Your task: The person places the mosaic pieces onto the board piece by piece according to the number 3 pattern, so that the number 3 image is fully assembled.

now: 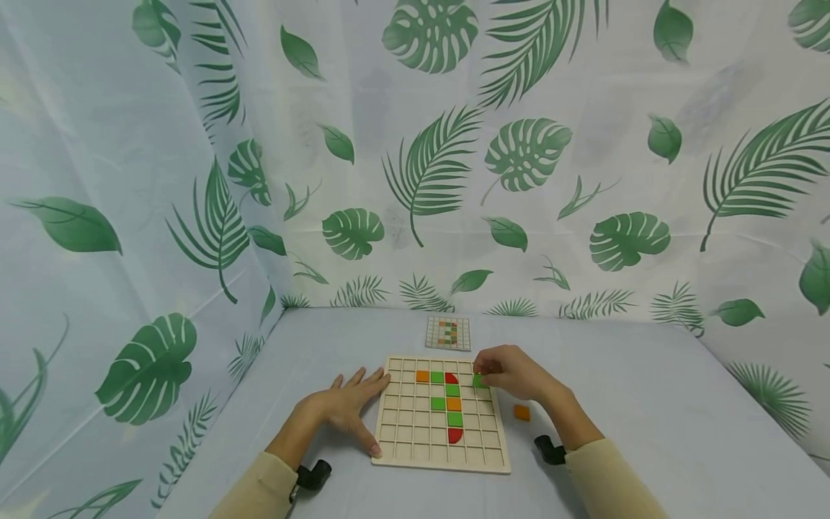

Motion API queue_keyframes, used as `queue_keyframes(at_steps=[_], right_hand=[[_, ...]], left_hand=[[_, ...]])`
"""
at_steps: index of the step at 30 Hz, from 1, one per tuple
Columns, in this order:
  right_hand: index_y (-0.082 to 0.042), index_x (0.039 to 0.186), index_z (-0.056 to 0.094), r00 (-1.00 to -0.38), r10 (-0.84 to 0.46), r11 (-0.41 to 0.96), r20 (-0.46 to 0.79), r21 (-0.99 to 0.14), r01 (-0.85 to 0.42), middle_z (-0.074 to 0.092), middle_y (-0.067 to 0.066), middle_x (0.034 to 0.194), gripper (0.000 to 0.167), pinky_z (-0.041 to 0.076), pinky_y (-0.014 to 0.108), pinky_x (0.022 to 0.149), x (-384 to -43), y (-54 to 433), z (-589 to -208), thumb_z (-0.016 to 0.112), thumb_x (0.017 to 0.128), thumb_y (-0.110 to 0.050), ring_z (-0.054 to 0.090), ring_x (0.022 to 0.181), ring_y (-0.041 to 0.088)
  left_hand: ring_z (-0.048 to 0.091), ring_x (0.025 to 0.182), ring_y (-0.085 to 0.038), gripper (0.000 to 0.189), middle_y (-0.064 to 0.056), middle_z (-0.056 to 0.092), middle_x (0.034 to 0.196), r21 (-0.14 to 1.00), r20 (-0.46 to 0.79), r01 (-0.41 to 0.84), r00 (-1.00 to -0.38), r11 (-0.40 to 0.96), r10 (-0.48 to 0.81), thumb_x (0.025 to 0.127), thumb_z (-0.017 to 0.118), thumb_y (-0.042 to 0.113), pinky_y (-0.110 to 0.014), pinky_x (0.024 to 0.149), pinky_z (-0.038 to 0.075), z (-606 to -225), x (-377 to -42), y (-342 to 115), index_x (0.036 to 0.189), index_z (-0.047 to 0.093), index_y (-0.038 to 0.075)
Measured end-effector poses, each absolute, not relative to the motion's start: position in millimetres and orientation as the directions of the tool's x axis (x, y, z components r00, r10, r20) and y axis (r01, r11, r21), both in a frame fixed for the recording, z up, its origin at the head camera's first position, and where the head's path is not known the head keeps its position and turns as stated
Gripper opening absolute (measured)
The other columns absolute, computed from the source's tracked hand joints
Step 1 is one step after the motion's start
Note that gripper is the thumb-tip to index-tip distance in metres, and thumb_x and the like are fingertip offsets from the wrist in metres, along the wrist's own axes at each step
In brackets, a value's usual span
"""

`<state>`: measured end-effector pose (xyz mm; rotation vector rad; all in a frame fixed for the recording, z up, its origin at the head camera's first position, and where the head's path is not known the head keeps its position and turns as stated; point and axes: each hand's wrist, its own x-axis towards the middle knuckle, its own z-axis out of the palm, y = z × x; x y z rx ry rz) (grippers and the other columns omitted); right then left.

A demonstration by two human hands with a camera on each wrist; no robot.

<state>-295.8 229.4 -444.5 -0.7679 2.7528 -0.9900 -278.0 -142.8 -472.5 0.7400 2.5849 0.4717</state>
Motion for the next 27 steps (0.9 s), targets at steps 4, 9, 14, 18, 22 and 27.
queue_keyframes(at_steps=[4, 9, 14, 18, 22, 27], right_hand=[[-0.009, 0.101, 0.075, -0.871, -0.489, 0.669, 0.055, -0.617, -0.414, 0.069, -0.003, 0.089, 0.01, 0.053, 0.026, 0.069, -294, 223, -443, 0.073, 0.094, -0.002, 0.059, 0.08, 0.016], [-0.008, 0.105, 0.076, -0.869, -0.491, 0.664, 0.061, -0.62, -0.418, 0.071, -0.001, 0.09, 0.013, 0.055, 0.026, 0.068, -292, 216, -441, 0.072, 0.095, -0.002, 0.061, 0.078, 0.017], [-0.007, 0.107, 0.075, -0.852, -0.518, 0.637, 0.083, -0.626, -0.449, 0.072, 0.002, 0.091, 0.014, 0.056, 0.024, 0.067, -289, 207, -439, 0.069, 0.096, -0.001, 0.062, 0.076, 0.015], [-0.006, 0.111, 0.074, -0.832, -0.546, 0.617, 0.101, -0.623, -0.48, 0.073, 0.003, 0.096, 0.016, 0.057, 0.024, 0.07, -286, 199, -438, 0.067, 0.097, -0.001, 0.064, 0.078, 0.014], [-0.007, 0.116, 0.075, -0.809, -0.572, 0.599, 0.133, -0.606, -0.523, 0.073, 0.005, 0.097, 0.02, 0.056, 0.025, 0.069, -284, 193, -437, 0.068, 0.098, -0.002, 0.064, 0.077, 0.011], [-0.006, 0.117, 0.076, -0.791, -0.592, 0.578, 0.152, -0.603, -0.549, 0.075, 0.005, 0.103, 0.021, 0.057, 0.025, 0.07, -279, 186, -436, 0.068, 0.098, -0.002, 0.066, 0.081, 0.01]], left_hand=[[0.001, 0.163, -0.039, 0.134, -0.004, 0.009, 0.177, 0.422, -0.291, 0.417, -0.778, 0.805, 0.556, 0.066, 0.093, 0.06, -0.07, 0.126, 0.001, -472, -278, -142, 0.169, 0.016, 0.021], [0.001, 0.163, -0.038, 0.135, -0.003, 0.009, 0.177, 0.422, -0.295, 0.408, -0.782, 0.81, 0.548, 0.066, 0.093, 0.06, -0.069, 0.126, 0.001, -472, -277, -142, 0.169, 0.016, 0.022], [0.001, 0.163, -0.038, 0.134, -0.003, 0.009, 0.177, 0.415, -0.297, 0.413, -0.781, 0.81, 0.55, 0.066, 0.093, 0.061, -0.069, 0.126, 0.002, -473, -277, -143, 0.169, 0.016, 0.022], [0.001, 0.163, -0.038, 0.134, -0.003, 0.009, 0.177, 0.416, -0.292, 0.419, -0.779, 0.807, 0.555, 0.066, 0.093, 0.061, -0.07, 0.126, 0.002, -473, -277, -143, 0.169, 0.016, 0.022], [0.001, 0.163, -0.038, 0.134, -0.004, 0.008, 0.177, 0.421, -0.291, 0.419, -0.778, 0.804, 0.557, 0.066, 0.093, 0.061, -0.07, 0.126, 0.001, -472, -277, -144, 0.169, 0.015, 0.021], [0.001, 0.163, -0.039, 0.134, -0.004, 0.008, 0.177, 0.427, -0.291, 0.416, -0.777, 0.803, 0.558, 0.066, 0.093, 0.06, -0.07, 0.126, 0.001, -472, -277, -143, 0.169, 0.016, 0.021]])
